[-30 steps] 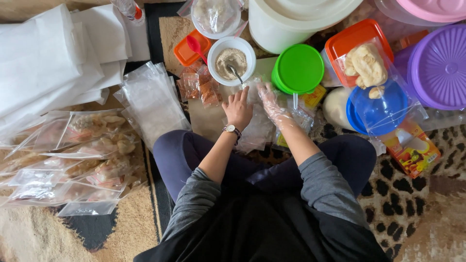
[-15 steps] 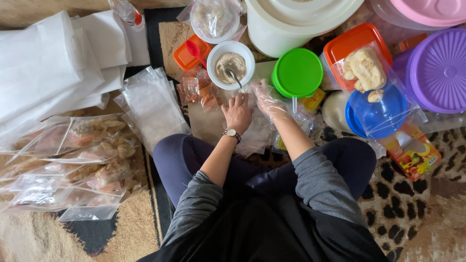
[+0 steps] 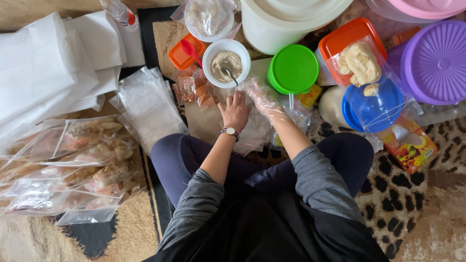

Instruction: Manually packing small snack items from a large container into individual plastic bags while sitting on the floor.

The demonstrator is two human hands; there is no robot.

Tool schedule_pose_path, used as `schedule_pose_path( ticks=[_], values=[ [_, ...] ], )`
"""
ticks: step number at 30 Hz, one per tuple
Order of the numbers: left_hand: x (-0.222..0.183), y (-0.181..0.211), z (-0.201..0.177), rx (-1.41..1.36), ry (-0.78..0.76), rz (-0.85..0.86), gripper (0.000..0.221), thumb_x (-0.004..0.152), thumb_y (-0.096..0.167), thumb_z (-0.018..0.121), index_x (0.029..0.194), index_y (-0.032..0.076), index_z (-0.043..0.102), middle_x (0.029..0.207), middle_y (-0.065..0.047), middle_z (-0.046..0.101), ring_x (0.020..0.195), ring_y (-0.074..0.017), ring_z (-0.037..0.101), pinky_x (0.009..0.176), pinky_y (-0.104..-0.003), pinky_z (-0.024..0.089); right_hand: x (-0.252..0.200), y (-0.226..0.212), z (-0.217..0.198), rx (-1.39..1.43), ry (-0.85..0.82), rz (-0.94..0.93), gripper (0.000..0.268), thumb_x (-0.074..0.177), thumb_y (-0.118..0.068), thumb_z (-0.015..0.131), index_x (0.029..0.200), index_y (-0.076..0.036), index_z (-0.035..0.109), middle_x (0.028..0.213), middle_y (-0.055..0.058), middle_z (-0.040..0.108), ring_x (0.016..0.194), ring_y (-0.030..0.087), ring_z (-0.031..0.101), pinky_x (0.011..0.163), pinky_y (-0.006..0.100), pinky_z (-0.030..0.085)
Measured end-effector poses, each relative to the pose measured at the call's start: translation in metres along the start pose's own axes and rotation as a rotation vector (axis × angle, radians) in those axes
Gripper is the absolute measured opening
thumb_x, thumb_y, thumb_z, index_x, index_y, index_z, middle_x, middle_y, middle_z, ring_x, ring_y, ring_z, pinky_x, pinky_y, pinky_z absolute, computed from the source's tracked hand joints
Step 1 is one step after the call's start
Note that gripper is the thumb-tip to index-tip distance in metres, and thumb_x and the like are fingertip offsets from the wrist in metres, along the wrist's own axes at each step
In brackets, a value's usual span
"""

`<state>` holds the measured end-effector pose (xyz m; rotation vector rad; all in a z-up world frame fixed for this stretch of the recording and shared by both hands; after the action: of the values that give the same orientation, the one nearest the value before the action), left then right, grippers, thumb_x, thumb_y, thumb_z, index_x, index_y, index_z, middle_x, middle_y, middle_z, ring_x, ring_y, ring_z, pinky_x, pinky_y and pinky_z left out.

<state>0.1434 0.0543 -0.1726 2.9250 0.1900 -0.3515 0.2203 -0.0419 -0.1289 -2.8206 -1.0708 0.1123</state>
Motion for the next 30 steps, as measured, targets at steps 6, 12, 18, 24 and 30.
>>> schedule_pose_path(
  ticks=[6,12,18,24,30],
  values=[
    [-0.001,0.0,-0.002,0.031,0.01,0.006,0.063,0.096,0.043,0.065,0.15,0.018,0.043,0.145,0.0,0.036,0.123,-0.0228,0.039,0.102,-0.059,0.031,-0.042,0.007,0.034,-0.167,0.319,0.056,0.004,0.093,-0.023,0.064,0.097,-0.025,0.062,0.12,-0.008,0.06,0.099,0.009,0.071,0.077,0.024,0.063],
    [0.014,-0.014,0.033,-0.042,0.071,0.01,0.061,0.092,0.038,0.071,0.147,0.023,0.051,0.147,0.002,0.042,0.124,-0.0222,0.044,0.101,-0.053,0.039,-0.127,-0.011,-0.058,0.811,0.247,0.301,0.015,0.104,-0.032,0.06,0.11,-0.019,0.058,0.099,0.007,0.067,0.085,0.032,0.07,0.07,0.043,0.055],
    [-0.072,0.002,-0.035,-1.362,0.036,-0.115,0.032,0.103,0.039,0.063,0.115,0.012,0.075,0.106,-0.013,0.074,0.097,-0.0245,0.07,0.083,-0.035,0.058,-0.18,-0.006,-0.035,1.804,0.248,0.764,0.033,0.095,-0.025,0.077,0.112,-0.012,0.052,0.078,0.018,0.07,0.044,0.021,0.06,0.034,0.029,0.049],
    [-0.134,0.034,-0.003,-2.125,-0.704,-0.175,0.044,0.102,0.045,0.058,0.102,0.004,0.072,0.105,-0.021,0.075,0.096,-0.0376,0.076,0.087,-0.057,0.061,-0.19,-0.013,-0.038,1.941,0.072,0.574,0.036,0.087,-0.02,0.084,0.11,-0.011,0.059,0.085,0.003,0.056,0.057,0.011,0.057,0.041,0.02,0.044],
    [-0.144,0.043,-0.012,-2.172,-0.589,-0.263,0.012,0.097,0.012,0.069,0.096,0.0,0.066,0.094,-0.012,0.069,0.091,-0.0409,0.075,0.079,-0.064,0.061,-0.19,-0.013,-0.039,1.971,0.075,0.581,0.043,0.09,-0.018,0.081,0.125,-0.009,0.059,0.094,0.003,0.058,0.06,0.011,0.058,0.044,0.017,0.041]
  ],
)
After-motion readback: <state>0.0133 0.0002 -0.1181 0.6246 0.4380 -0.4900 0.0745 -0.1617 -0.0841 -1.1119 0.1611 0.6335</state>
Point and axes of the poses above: each hand's wrist, its own x-axis towards the middle knuckle, its own z-axis out of the palm, y = z × x, the point moved 4 cm from there along x, towards the middle knuckle
